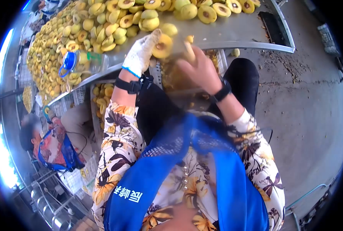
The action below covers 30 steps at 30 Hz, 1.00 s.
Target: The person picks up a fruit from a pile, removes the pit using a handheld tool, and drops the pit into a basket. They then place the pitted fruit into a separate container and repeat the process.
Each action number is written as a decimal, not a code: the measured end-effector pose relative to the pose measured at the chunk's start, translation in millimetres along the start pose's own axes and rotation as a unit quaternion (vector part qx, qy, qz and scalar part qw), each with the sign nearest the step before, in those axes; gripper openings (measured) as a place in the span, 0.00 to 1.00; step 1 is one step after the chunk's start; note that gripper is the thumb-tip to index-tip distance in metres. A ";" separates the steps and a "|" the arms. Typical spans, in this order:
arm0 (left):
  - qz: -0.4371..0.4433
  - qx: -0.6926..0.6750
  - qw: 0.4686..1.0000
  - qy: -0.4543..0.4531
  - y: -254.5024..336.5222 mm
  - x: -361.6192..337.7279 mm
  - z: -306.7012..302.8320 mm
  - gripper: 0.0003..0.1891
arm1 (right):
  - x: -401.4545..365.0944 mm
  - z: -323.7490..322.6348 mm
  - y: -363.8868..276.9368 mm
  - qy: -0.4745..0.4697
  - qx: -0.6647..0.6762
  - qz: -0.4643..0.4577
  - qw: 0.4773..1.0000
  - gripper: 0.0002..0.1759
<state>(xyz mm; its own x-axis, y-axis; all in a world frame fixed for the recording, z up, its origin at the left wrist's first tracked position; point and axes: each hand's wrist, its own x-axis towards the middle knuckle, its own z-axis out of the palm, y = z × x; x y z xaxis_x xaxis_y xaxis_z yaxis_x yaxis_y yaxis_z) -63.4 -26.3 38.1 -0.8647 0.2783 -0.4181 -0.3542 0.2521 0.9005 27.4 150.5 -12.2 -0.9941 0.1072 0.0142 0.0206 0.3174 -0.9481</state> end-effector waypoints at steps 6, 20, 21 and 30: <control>0.052 -0.198 0.977 0.057 -28.7 -47.0 16.6 0.29 | 4.1 26.5 -38.3 -0.129 0.289 0.078 0.945 0.19; 0.185 -0.307 0.925 0.126 -58.5 -46.7 25.0 0.18 | -35.4 24.4 -39.8 -0.145 -0.127 0.021 0.981 0.13; 0.183 -0.300 0.926 0.136 -58.1 -46.5 28.0 0.18 | -36.9 24.6 -38.5 -0.147 -0.137 0.027 0.979 0.13; 0.046 -0.187 0.981 0.003 -58.4 -39.0 11.2 0.30 | -42.7 16.3 -44.9 -0.240 -0.169 -0.052 0.955 0.12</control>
<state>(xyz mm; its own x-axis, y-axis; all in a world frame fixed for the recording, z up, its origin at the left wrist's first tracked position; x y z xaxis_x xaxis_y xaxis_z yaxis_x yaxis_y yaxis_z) -5.0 -41.5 0.5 -0.9011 0.2784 -0.3323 -0.3787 -0.1321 0.9161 67.2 116.4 24.6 -0.9254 -0.3588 -0.1218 -0.1275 0.5976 -0.7916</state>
